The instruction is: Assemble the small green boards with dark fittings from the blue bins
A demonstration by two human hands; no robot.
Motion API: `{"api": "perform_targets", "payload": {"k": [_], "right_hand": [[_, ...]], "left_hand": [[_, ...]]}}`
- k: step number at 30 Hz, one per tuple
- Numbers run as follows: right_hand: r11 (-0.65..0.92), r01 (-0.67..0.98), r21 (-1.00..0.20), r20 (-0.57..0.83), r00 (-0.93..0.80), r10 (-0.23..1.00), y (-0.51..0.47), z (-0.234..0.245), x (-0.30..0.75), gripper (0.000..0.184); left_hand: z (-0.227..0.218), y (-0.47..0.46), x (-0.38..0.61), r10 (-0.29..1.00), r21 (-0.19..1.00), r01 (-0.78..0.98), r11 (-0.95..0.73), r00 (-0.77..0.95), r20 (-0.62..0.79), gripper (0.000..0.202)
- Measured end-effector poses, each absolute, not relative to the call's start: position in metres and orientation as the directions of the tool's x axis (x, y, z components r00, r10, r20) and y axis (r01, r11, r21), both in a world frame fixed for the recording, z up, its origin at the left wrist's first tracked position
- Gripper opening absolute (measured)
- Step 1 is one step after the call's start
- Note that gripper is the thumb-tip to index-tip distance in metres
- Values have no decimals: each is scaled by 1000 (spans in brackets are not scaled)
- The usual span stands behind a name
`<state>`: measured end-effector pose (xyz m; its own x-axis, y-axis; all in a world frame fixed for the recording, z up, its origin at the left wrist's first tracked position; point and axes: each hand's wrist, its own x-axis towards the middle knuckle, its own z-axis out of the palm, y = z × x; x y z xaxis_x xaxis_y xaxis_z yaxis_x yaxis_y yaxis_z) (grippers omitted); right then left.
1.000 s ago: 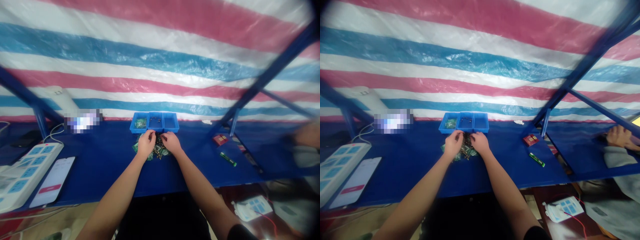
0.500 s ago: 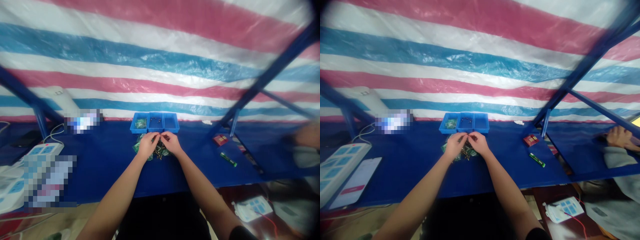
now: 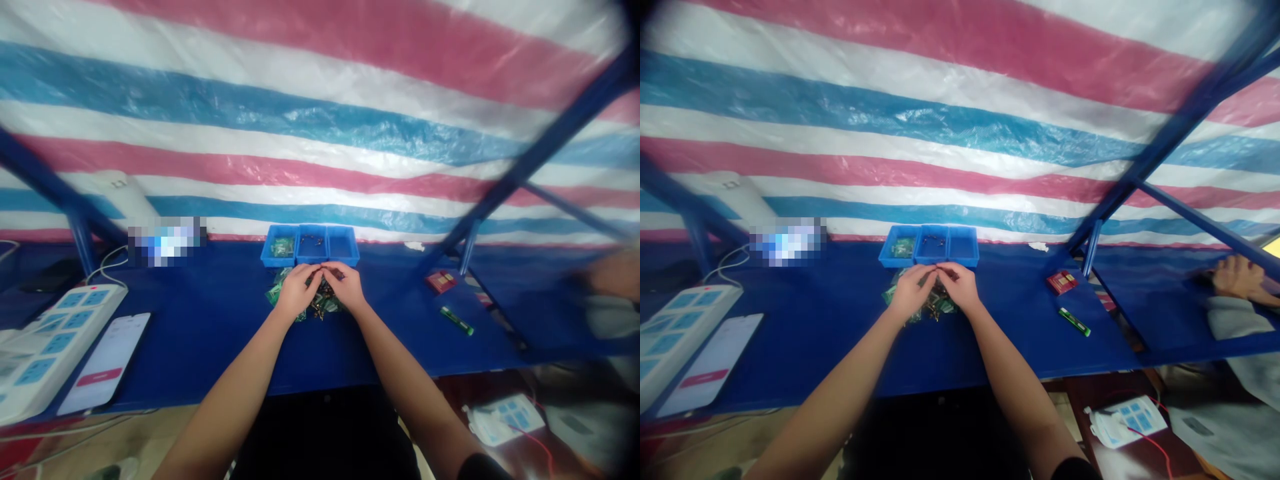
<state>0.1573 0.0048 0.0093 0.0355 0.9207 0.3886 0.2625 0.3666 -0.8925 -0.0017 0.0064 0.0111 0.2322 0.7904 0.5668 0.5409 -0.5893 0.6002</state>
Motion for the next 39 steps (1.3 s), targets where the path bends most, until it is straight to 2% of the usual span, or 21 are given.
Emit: {"api": "perform_targets", "payload": {"k": [4,14,26,30,39], "right_hand": [[331,194,-923,348,56,936,6,10,157,28],[346,294,-891,364,8,931,5,10,158,32],[349,309,-884,365,-8,931,6,8,159,30],[379,304,-874,399,3,917,6,9,160,32],[450,348,-823,474,-16,880,9,2,161,24]], "left_hand": [[10,7,-3,808,624,538,-566,215,548,26],[9,8,-3,849,685,535,-494,128,512,25],[9,9,-4,834,666,552,-501,102,543,21],[10,9,-3,839,674,543,-501,112,533,21],[13,7,-4,872,681,573,-457,137,470,23]]}}
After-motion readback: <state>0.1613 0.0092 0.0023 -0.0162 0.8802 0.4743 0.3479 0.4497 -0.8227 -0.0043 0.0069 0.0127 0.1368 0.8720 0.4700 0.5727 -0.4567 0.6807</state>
